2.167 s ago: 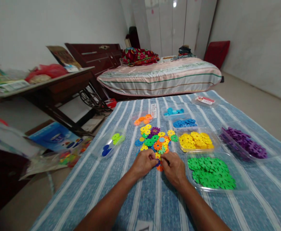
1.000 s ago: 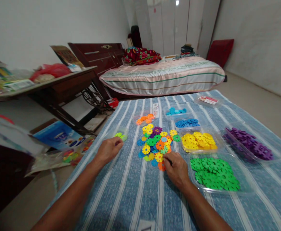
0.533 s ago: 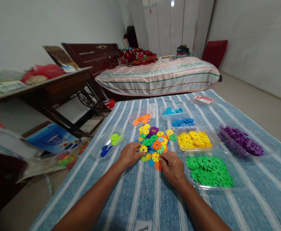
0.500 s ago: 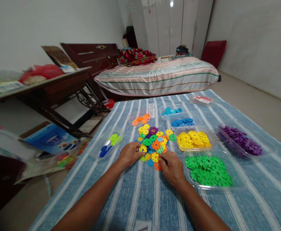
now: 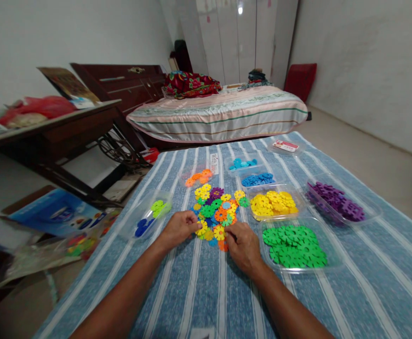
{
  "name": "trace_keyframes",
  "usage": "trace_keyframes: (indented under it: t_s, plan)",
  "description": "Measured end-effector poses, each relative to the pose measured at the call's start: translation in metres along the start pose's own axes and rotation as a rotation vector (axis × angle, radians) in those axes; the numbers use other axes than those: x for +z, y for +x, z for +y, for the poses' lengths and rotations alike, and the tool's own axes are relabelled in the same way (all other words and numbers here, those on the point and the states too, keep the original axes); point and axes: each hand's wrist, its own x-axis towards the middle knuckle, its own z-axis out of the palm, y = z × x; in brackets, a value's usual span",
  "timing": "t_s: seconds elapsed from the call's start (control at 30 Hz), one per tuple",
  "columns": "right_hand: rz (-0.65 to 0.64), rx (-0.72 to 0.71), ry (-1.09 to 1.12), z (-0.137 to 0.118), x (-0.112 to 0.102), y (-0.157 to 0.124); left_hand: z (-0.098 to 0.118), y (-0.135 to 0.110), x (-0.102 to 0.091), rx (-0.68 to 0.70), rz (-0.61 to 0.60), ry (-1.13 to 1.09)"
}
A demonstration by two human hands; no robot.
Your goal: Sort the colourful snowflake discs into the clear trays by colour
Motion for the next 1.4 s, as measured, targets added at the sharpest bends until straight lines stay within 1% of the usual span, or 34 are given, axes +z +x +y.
trace_keyframes:
  t_s: [0.1, 0.17, 0.23, 0.3, 0.37, 0.43, 0.47, 0.53, 0.6, 0.67, 0.77, 0.87, 1.0, 1.17, 1.3, 1.4]
  plan:
    - [-0.001, -0.001, -0.009, 0.000, 0.000, 0.000, 0.015, 0.001, 0.002, 0.001, 0.021, -0.072]
    - [-0.005, -0.001, -0.016, 0.000, 0.000, 0.001, 0.031, 0.003, 0.007, -0.005, 0.015, -0.183]
    - [-0.007, 0.000, -0.018, 0.000, 0.000, 0.001, 0.052, 0.006, 0.014, -0.012, -0.032, -0.359]
    - [-0.005, 0.003, -0.018, 0.000, 0.000, 0.000, 0.074, 0.009, 0.020, 0.021, -0.111, -0.542]
    - [0.000, 0.002, -0.021, 0.000, 0.001, 0.000, 0.089, 0.011, 0.025, 0.074, -0.170, -0.627]
    - [0.003, 0.000, -0.025, 0.000, 0.001, 0.001, 0.095, 0.014, 0.025, 0.094, -0.188, -0.623]
    - [0.002, 0.000, -0.026, 0.000, 0.001, 0.001, 0.093, 0.015, 0.025, 0.087, -0.177, -0.600]
    - [-0.001, 0.001, -0.027, -0.001, 0.001, 0.001, 0.082, 0.017, 0.022, 0.058, -0.115, -0.525]
    - [-0.003, 0.000, -0.027, -0.001, 0.001, 0.001, 0.065, 0.018, 0.018, 0.035, -0.038, -0.412]
    - [0.000, -0.005, -0.026, 0.000, 0.001, 0.001, 0.046, 0.017, 0.015, 0.030, 0.011, -0.276]
    - [0.006, -0.009, -0.024, 0.001, 0.001, 0.001, 0.021, 0.012, 0.012, 0.063, 0.020, -0.060]
    - [0.001, -0.011, -0.022, 0.003, 0.002, 0.000, 0.006, 0.003, 0.012, 0.119, -0.006, 0.142]
    - [-0.013, -0.005, -0.026, 0.004, 0.001, 0.000, 0.001, -0.006, 0.015, 0.158, -0.068, 0.322]
    - [-0.019, 0.000, -0.020, 0.001, 0.000, 0.000, 0.002, -0.011, 0.022, 0.237, -0.084, 0.495]
    - [-0.019, -0.001, -0.017, 0.001, 0.000, 0.000, 0.005, -0.011, 0.024, 0.225, -0.110, 0.537]
    - [-0.010, -0.007, -0.013, 0.002, 0.001, 0.000, 0.009, -0.011, 0.024, 0.186, -0.118, 0.511]
